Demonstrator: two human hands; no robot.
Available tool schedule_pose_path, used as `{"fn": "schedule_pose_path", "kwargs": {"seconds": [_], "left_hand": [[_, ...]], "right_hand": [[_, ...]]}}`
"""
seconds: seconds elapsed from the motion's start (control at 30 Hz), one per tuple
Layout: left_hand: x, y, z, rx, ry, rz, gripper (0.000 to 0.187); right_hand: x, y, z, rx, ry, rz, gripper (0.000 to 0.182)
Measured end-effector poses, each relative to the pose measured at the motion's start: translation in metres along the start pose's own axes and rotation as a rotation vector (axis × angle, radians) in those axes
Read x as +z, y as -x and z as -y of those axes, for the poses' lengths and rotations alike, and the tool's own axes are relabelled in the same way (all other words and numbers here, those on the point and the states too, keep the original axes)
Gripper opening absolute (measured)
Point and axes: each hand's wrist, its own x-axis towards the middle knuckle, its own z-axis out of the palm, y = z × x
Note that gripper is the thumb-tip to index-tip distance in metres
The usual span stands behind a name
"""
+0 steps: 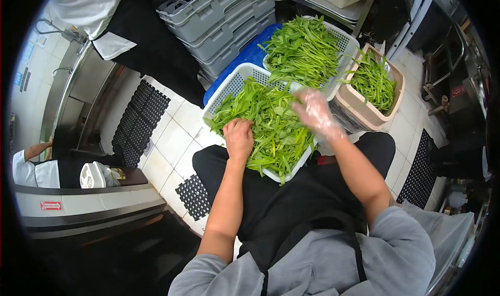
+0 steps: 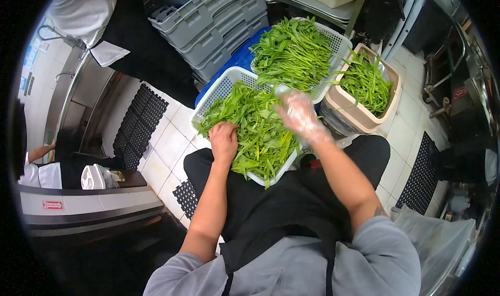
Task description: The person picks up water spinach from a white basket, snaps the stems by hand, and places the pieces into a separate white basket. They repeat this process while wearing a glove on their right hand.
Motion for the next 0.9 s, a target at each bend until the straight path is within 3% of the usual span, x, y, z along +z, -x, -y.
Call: {"fn": "schedule_pose_path", "kwargs": {"seconds": [0.07,0.17,0.27,0.33,0.4,0.47,0.53,0.57,0.67,0.73,0.9], "left_hand": [[-0.003,-0.004,0.001,0.013,0.040,-0.004,0.013],[-0.002,-0.024,0.008,-0.245,0.126,-0.063,0.011],[0.000,-0.066,0.024,-0.554,0.039,0.027,0.041],[0.003,-0.091,0.035,-0.568,-0.123,0.040,0.055],[-0.004,-0.114,0.020,-0.413,-0.373,-0.007,0.045],[0.003,-0.127,0.009,-0.124,-0.315,-0.175,0.042],[0.018,-0.130,-0.006,0.125,0.061,0.087,0.041],[0.023,-0.133,-0.010,0.181,0.095,0.400,0.051],[0.064,-0.121,0.029,0.014,-0.045,0.518,0.059],[0.074,-0.123,0.070,-0.309,-0.353,0.798,0.089],[0.067,-0.129,0.086,-0.590,-0.214,0.979,0.082]], "right_hand": [[0.003,0.029,0.022,0.033,-0.052,0.155,0.045],[0.009,0.058,0.040,0.052,-0.044,0.177,0.050],[0.011,0.066,0.041,0.103,-0.091,0.223,0.052],[0.015,0.067,0.038,0.098,-0.080,0.230,0.053],[0.014,0.068,0.039,0.097,-0.044,0.244,0.054],[0.012,0.068,0.039,0.102,-0.034,0.253,0.055],[0.015,0.070,0.038,0.093,-0.039,0.196,0.056],[0.016,0.071,0.037,0.090,-0.050,0.180,0.056],[0.017,0.073,0.037,0.095,-0.056,0.158,0.057],[0.023,0.074,0.034,0.105,-0.051,0.144,0.056],[0.024,0.074,0.030,0.038,-0.027,0.069,0.054]]}}
